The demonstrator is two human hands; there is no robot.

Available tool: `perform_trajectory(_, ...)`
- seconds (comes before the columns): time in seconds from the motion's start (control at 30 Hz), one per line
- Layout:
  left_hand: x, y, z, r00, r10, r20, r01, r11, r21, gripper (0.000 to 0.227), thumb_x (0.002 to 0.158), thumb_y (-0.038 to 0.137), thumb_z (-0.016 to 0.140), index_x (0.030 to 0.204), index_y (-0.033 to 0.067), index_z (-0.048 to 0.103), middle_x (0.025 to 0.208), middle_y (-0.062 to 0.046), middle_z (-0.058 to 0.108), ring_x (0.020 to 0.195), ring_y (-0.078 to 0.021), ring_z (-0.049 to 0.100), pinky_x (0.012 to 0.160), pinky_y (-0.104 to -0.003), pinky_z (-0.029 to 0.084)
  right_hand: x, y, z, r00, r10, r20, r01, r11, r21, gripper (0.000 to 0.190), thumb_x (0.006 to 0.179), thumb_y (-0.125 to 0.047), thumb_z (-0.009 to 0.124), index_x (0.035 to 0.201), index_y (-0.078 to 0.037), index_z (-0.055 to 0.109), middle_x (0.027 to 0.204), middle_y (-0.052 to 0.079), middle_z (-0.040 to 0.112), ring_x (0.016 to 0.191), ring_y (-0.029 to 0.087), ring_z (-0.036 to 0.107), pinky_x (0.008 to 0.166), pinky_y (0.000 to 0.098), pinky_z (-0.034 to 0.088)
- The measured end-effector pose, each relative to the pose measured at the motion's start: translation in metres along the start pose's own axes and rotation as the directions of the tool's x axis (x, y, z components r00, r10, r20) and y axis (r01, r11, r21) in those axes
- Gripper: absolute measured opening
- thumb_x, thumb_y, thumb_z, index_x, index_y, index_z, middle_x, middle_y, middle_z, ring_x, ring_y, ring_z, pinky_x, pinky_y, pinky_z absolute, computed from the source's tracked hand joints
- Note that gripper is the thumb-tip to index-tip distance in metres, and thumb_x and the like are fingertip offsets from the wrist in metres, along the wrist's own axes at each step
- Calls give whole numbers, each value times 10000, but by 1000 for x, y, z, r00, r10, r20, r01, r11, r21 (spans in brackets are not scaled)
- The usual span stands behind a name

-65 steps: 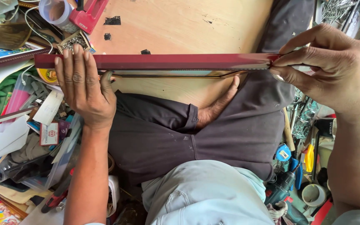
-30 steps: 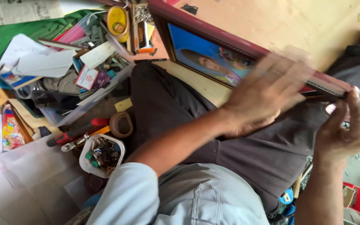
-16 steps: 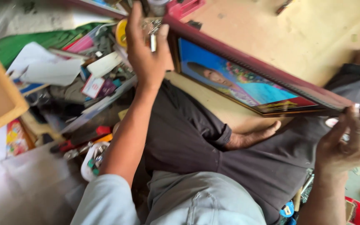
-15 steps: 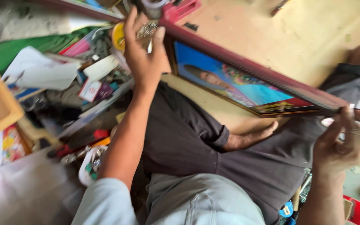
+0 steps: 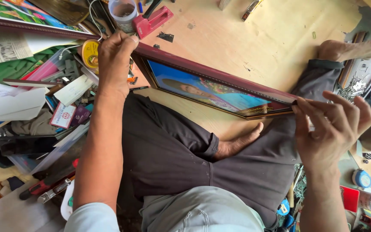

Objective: The recorder is assembling and taping a picture frame.

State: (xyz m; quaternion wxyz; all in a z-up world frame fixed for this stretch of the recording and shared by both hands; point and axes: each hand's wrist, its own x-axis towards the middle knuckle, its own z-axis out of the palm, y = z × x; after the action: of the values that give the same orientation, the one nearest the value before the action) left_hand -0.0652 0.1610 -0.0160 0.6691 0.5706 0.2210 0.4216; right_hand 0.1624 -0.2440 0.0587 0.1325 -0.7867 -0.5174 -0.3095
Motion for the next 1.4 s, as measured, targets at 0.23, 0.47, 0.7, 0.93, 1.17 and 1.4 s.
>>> perform_trajectory(0.23, -3, 5, 12, 996, 20, -84, -23, 999, -45, 168, 973, 115, 685, 807, 96, 669, 799, 72, 612, 762, -39, 514, 733, -238, 427, 24, 8, -15, 981, 91, 173, -103, 992, 66, 140, 1003, -274, 847, 1095, -181, 795, 1106, 19, 723, 1193, 170, 658, 1232, 418, 328)
perform_trajectory(0.47, -10, 4, 16, 967, -121, -225, 109, 992, -65, 132, 921, 212, 702, 820, 128, 691, 750, 76, 575, 651, -46, 512, 522, -236, 432, 34, 10, -16, 952, 58, 301, -100, 987, 126, 125, 1028, -307, 776, 1043, -183, 783, 1070, -19, 750, 1060, 159, 681, 1200, 482, 362)
perform_trajectory(0.7, -15, 7, 19, 967, -131, -218, 107, 987, -119, 179, 942, 212, 707, 800, 140, 627, 764, 71, 558, 654, -51, 497, 556, -236, 449, 57, -6, -26, 944, 63, 325, -126, 976, 177, 167, 908, -265, 765, 1007, -134, 795, 1073, 45, 757, 1028, 246, 694, 1046, 468, 442)
perform_trajectory(0.93, -9, -34, -4, 954, -90, -286, 55, 990, -127, 62, 935, 162, 723, 892, 117, 719, 870, 54, 651, 809, -71, 596, 724, -266, 489, 70, -19, -15, 919, 60, 390, -232, 881, 412, 160, 884, -181, 722, 997, -82, 776, 1052, 83, 756, 982, 277, 719, 863, 384, 554)
perform_trajectory(1.17, -18, -31, 9, 948, -85, -306, 36, 986, -164, 77, 943, 127, 742, 910, 144, 675, 905, 49, 639, 851, -90, 601, 788, -277, 494, 79, -25, -27, 902, 27, 430, -157, 950, 270, 149, 886, -221, 768, 919, -77, 785, 874, 98, 743, 851, 310, 702, 780, 422, 537)
perform_trajectory(1.4, -12, -32, 12, 941, -101, -323, 61, 989, -132, 115, 933, 170, 715, 839, 138, 658, 809, 81, 583, 747, -44, 533, 685, -248, 455, 78, -34, 0, 938, 86, 337, -271, 788, 553, 214, 891, -242, 742, 1018, -72, 767, 992, 79, 758, 867, 253, 745, 749, 366, 571)
